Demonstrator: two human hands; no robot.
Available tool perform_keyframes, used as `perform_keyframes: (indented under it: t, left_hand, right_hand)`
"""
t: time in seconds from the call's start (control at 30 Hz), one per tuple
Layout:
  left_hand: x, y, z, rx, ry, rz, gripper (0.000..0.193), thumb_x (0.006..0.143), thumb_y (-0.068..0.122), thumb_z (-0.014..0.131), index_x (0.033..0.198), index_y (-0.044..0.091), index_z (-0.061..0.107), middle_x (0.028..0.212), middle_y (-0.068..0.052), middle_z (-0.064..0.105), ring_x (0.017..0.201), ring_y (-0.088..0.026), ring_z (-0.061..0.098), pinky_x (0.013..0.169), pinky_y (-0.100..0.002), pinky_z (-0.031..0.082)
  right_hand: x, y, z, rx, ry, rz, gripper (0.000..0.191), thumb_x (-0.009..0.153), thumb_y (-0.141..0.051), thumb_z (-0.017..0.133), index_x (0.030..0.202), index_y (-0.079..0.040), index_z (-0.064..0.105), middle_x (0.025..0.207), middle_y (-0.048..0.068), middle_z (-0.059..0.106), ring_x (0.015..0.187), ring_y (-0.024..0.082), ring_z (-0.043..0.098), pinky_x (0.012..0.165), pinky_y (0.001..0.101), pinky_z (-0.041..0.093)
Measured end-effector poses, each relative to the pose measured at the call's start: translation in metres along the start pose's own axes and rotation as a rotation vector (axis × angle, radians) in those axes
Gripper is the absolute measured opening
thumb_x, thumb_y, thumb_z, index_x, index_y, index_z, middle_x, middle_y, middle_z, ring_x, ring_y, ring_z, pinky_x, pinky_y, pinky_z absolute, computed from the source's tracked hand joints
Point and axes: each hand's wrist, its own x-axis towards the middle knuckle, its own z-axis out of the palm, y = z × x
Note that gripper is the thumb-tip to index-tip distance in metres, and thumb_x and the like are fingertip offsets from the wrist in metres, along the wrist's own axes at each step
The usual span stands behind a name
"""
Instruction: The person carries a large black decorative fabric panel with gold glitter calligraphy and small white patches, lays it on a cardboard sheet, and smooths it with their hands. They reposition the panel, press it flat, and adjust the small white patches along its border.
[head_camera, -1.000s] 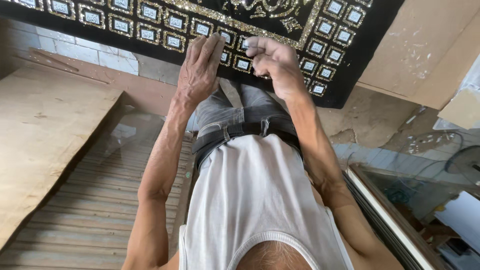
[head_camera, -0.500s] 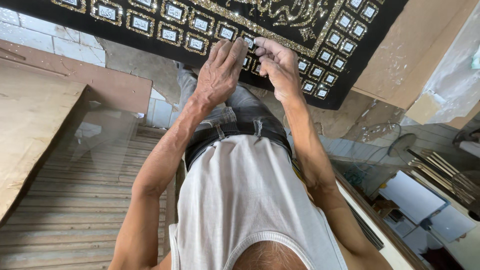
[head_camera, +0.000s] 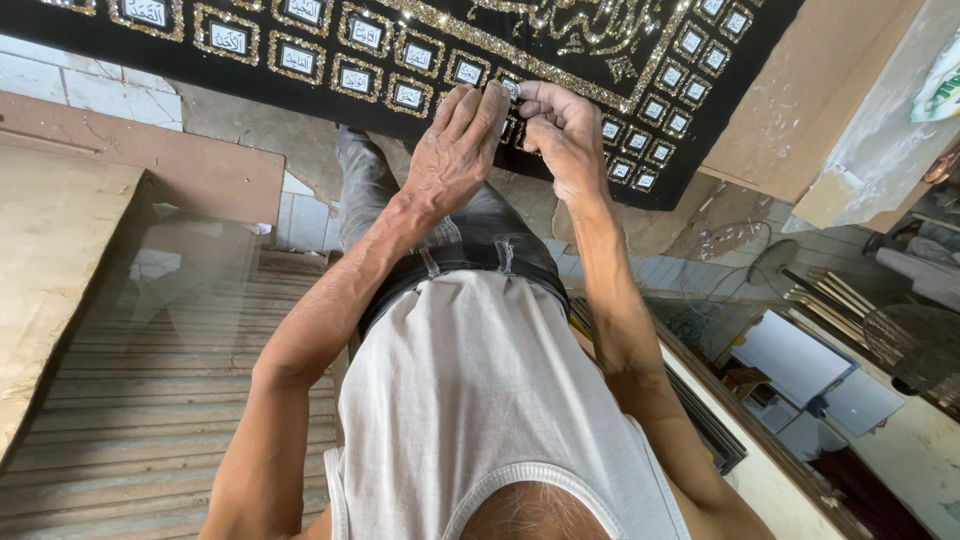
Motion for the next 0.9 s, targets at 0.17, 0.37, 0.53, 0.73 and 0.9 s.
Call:
perform_keyframes:
  t: [0.17, 0.37, 0.53, 0.73, 0.9]
  left_hand:
    - [0.001, 0.000, -0.002, -0.017, 0.000, 0.005, 0.064, 0.091, 0.010, 0.064, 0.149, -0.014, 0.049, 0.153, -0.021, 0.041, 0.139, -0.036, 0.044, 0.123, -0.048, 0.035]
    - [0.002, -0.001, -0.007, -0.038, -0.009, 0.018, 0.063, 0.090, 0.010, 0.064, 0.146, -0.015, 0.050, 0.153, -0.022, 0.042, 0.137, -0.036, 0.045, 0.123, -0.048, 0.036]
    - [0.002, -0.001, -0.006, -0.036, -0.003, 0.015, 0.063, 0.089, 0.011, 0.065, 0.146, -0.015, 0.052, 0.152, -0.022, 0.042, 0.136, -0.036, 0.045, 0.122, -0.049, 0.037]
    - [0.001, -0.001, -0.005, 0.007, -0.037, 0.040, 0.063, 0.091, 0.013, 0.064, 0.148, -0.010, 0.050, 0.155, -0.019, 0.041, 0.136, -0.035, 0.044, 0.123, -0.048, 0.034]
    - [0.004, 0.000, -0.010, 0.062, -0.064, 0.048, 0.069, 0.093, 0.016, 0.064, 0.154, -0.010, 0.045, 0.154, -0.020, 0.041, 0.137, -0.034, 0.042, 0.124, -0.048, 0.033]
  right_hand:
    - [-0.003, -0.001, -0.008, 0.077, -0.003, -0.003, 0.036, 0.082, 0.005, 0.057, 0.115, 0.009, 0.068, 0.098, 0.009, 0.066, 0.071, 0.007, 0.059, 0.063, 0.0207, 0.052]
    - [0.003, -0.002, -0.009, -0.025, 0.012, -0.035, 0.034, 0.082, 0.007, 0.056, 0.113, 0.005, 0.070, 0.098, 0.007, 0.066, 0.071, 0.006, 0.059, 0.062, 0.0211, 0.054]
    - [0.004, -0.001, -0.001, -0.152, 0.050, -0.019, 0.033, 0.081, 0.008, 0.058, 0.110, 0.003, 0.072, 0.091, 0.003, 0.064, 0.068, 0.005, 0.060, 0.060, 0.0211, 0.058]
    - [-0.012, 0.004, -0.015, 0.012, 0.061, 0.006, 0.023, 0.080, 0.010, 0.057, 0.098, 0.002, 0.069, 0.083, 0.001, 0.067, 0.064, 0.007, 0.058, 0.058, 0.0217, 0.050]
    - [-0.027, 0.010, -0.038, 0.312, 0.082, -0.019, 0.029, 0.079, 0.014, 0.057, 0.103, 0.002, 0.068, 0.083, 0.003, 0.063, 0.066, 0.007, 0.054, 0.067, 0.0244, 0.055]
